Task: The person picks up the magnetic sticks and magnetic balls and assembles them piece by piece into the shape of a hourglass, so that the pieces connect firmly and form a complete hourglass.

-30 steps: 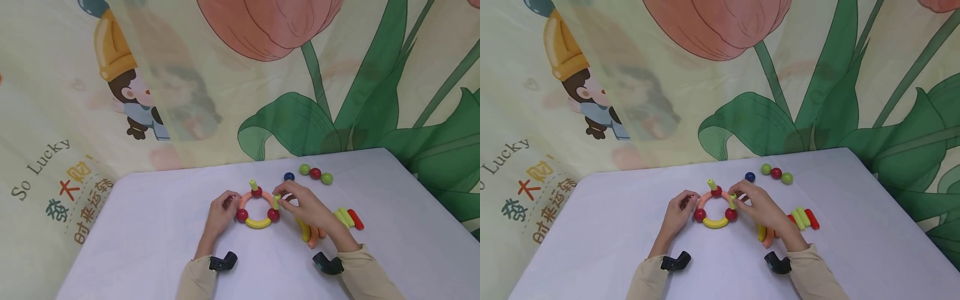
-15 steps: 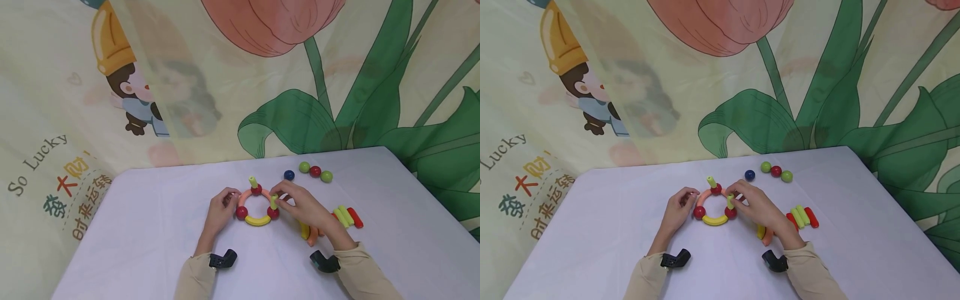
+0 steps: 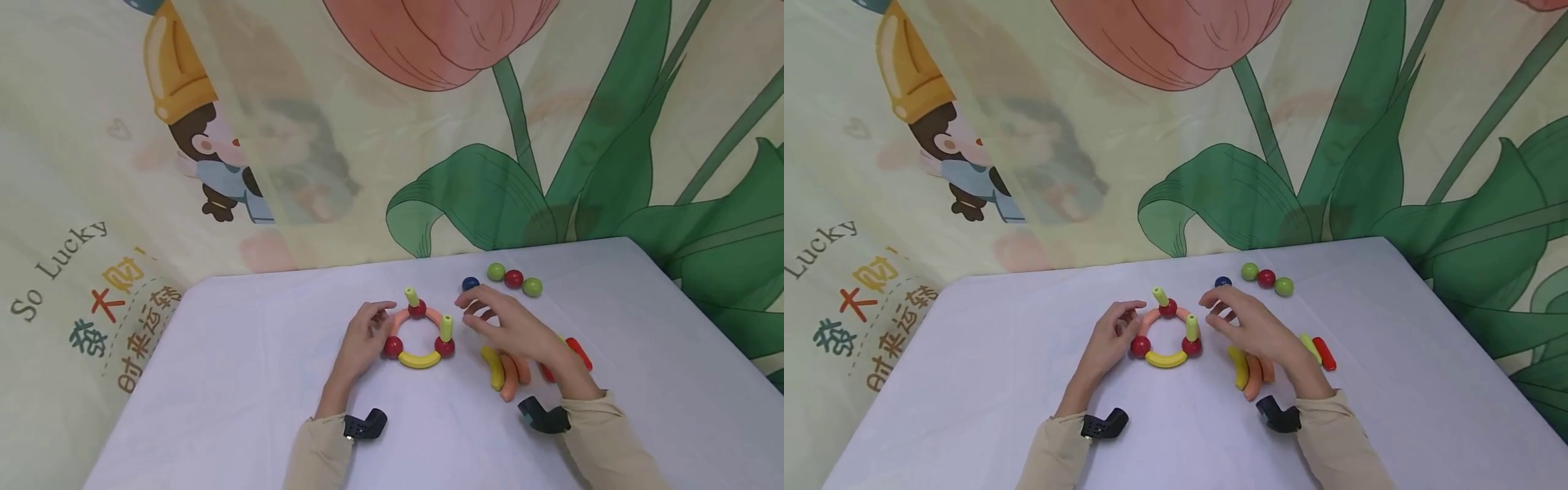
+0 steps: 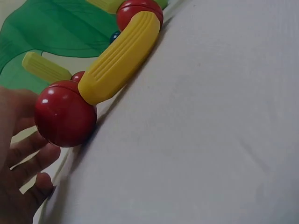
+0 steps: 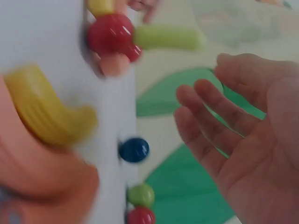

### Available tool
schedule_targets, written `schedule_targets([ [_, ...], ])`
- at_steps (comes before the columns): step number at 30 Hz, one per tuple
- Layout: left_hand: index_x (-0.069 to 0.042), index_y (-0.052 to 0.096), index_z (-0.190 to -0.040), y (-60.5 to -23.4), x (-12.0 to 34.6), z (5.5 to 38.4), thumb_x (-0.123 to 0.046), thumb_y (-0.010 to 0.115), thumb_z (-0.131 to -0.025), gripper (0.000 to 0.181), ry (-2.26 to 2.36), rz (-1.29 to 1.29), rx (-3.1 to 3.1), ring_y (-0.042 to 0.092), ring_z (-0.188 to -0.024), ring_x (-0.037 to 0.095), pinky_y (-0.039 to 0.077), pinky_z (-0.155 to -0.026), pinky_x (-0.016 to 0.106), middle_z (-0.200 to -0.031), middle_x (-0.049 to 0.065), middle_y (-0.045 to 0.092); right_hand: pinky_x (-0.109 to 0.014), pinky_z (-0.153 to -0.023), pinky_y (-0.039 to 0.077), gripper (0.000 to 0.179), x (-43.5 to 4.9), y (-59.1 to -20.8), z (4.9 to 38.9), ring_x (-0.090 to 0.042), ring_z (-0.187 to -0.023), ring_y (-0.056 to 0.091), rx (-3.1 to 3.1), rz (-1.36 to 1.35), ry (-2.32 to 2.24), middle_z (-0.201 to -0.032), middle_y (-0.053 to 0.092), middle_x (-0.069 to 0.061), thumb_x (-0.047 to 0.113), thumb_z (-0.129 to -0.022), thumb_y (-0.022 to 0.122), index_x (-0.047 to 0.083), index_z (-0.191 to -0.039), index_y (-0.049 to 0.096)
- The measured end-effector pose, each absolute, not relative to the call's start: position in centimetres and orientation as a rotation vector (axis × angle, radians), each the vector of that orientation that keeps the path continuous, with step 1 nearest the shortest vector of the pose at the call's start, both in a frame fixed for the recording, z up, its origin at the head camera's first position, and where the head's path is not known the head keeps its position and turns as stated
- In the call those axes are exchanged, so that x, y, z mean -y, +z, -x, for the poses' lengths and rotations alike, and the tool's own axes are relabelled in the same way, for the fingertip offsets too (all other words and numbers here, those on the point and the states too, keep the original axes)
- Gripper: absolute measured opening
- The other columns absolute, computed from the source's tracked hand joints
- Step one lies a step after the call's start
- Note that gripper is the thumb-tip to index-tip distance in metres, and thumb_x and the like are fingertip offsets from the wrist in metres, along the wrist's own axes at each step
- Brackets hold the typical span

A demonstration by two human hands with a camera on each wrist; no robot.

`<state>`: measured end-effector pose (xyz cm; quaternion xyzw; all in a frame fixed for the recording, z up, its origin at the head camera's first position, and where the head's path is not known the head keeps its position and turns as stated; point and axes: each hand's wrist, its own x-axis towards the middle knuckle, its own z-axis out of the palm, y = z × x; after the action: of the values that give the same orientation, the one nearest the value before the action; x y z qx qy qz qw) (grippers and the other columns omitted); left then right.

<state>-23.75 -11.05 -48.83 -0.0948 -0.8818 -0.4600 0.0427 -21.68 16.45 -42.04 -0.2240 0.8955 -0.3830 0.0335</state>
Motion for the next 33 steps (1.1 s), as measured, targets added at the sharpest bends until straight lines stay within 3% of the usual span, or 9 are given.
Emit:
schedule_targets([
  [6,-0.022,0.048,-0.136,-47.8,10.5,24.5,-0.021,0.055,-0.094,0.042,-1.351,0.422,2.768,0.051,-0.11,0.017,0.045,-0.082,0.031,-0.119,0.002,0.054,-0.038,-0.085,0.051,0.026,-21.4,-41.1,22.0,-0.022,-0.102,0.058,-2.81,0.543,-1.1,-0.114,0.061,-0.01,0.023,-0.094,0.058,0.011,-0.117,0.056],
  [11,-0.024,0.03,-0.147,-47.4,9.7,25.4,-0.019,0.053,-0.095,0.057,-1.471,0.516,2.793,0.047,-0.127,0.023,0.043,-0.1,0.042,-0.139,0.001,0.049,-0.038,-0.078,0.054,0.033,-25.0,-40.7,21.6,-0.029,-0.104,0.055,-2.783,0.341,-1.006,-0.115,0.058,-0.014,0.027,-0.093,0.059,0.007,-0.119,0.054],
  [17,-0.021,0.022,-0.15,-47.5,8.5,26.0,-0.013,0.046,-0.099,0.056,-1.52,0.629,2.786,0.041,-0.136,0.021,0.035,-0.109,0.045,-0.14,0.001,0.051,-0.033,-0.075,0.052,0.038,-29.0,-41.6,21.3,-0.023,-0.097,0.052,-2.644,0.221,-0.93,-0.106,0.056,-0.011,0.021,-0.089,0.063,0.004,-0.121,0.052],
  [24,-0.023,0.034,-0.143,-47.4,8.1,26.2,-0.012,0.042,-0.1,0.045,-1.432,0.632,2.827,0.054,-0.124,0.024,0.038,-0.106,0.045,-0.132,0.006,0.056,-0.033,-0.073,0.05,0.044,-30.7,-42.3,21.0,-0.021,-0.095,0.051,-2.533,0.16,-0.933,-0.102,0.056,-0.009,0.022,-0.087,0.065,0.002,-0.124,0.05],
  [33,-0.021,0.04,-0.139,-46.9,7.6,26.3,-0.013,0.043,-0.1,0.04,-1.348,0.592,2.855,0.056,-0.114,0.024,0.044,-0.099,0.044,-0.125,0.009,0.056,-0.035,-0.076,0.05,0.045,-30.9,-42.7,21.0,-0.021,-0.096,0.051,-2.527,0.176,-0.938,-0.103,0.056,-0.009,0.024,-0.087,0.065,0.003,-0.124,0.051],
])
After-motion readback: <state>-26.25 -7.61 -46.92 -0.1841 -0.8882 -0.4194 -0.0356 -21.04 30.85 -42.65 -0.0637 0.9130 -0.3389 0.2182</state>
